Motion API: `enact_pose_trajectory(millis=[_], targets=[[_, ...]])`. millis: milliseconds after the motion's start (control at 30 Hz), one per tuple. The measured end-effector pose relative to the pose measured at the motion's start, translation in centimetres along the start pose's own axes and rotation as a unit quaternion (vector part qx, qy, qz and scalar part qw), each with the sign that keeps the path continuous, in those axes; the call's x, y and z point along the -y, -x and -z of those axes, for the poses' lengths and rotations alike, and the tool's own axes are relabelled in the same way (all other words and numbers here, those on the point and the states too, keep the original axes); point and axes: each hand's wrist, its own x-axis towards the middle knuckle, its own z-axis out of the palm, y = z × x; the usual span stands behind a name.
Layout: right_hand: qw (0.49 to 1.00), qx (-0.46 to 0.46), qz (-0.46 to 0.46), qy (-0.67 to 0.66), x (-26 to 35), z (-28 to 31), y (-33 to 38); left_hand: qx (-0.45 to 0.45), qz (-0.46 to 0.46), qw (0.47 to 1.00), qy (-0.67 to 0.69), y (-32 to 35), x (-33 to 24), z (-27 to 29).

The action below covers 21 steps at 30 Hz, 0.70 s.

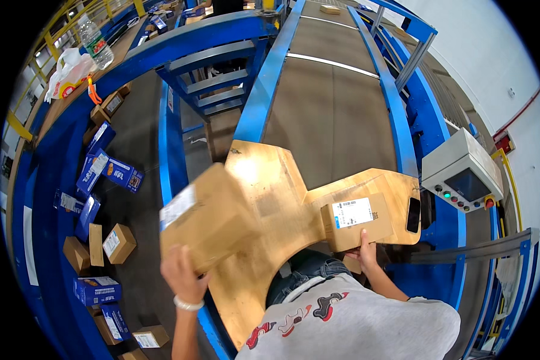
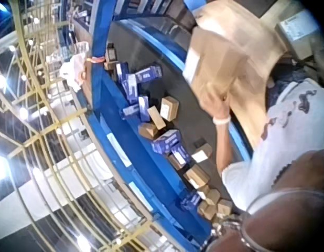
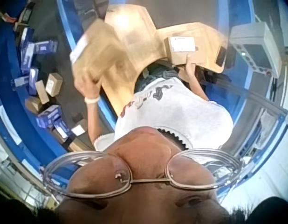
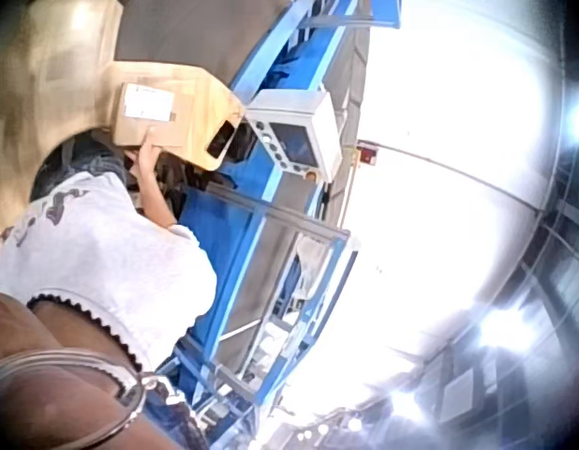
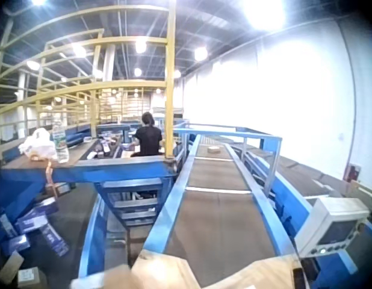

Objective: The person stands at a conveyor belt station in a warehouse, picking up various cardboard boxes and packages from the moving belt. They place each item onto a wooden scanning platform to read the label, then move the items to a side area for sorting. The process is repetitive and involves handling different package sizes and types.

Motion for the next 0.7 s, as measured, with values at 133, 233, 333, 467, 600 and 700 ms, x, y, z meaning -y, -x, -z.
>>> enact_pose_trajectory(millis=[133, 233, 333, 467, 600, 700], targets=[[0.985, -0.061, 0.16, -0.001, 1.2, -2.2, -5.8, 0.091, -0.063, 0.991, 0.073, -0.6, -8.1, -10.4], [0.984, 0.002, 0.166, -0.068, 5.8, -7.9, -12.5, 0.133, 0.022, 0.99, 0.048, 1.3, -12.7, -11.9], [0.978, 0.025, 0.146, -0.144, 12.4, -6.0, -25.6, 0.152, 0.074, 0.97, 0.177, -3.1, -14.8, -12.3], [0.986, -0.016, 0.159, -0.05, 16.3, -10.9, -26.7, 0.047, 0.252, 0.922, 0.29, -4.7, -8.9, -14.2], [0.977, 0.201, -0.034, -0.054, 13.6, -9.0, -21.1, 0.036, 0.374, 0.798, 0.47, -7.1, -5.6, -17.9], [0.954, 0.268, -0.134, 0.01, 12.3, -7.5, -13.6, 0.073, 0.371, 0.763, 0.524, -9.8, -5.0, -18.2]])
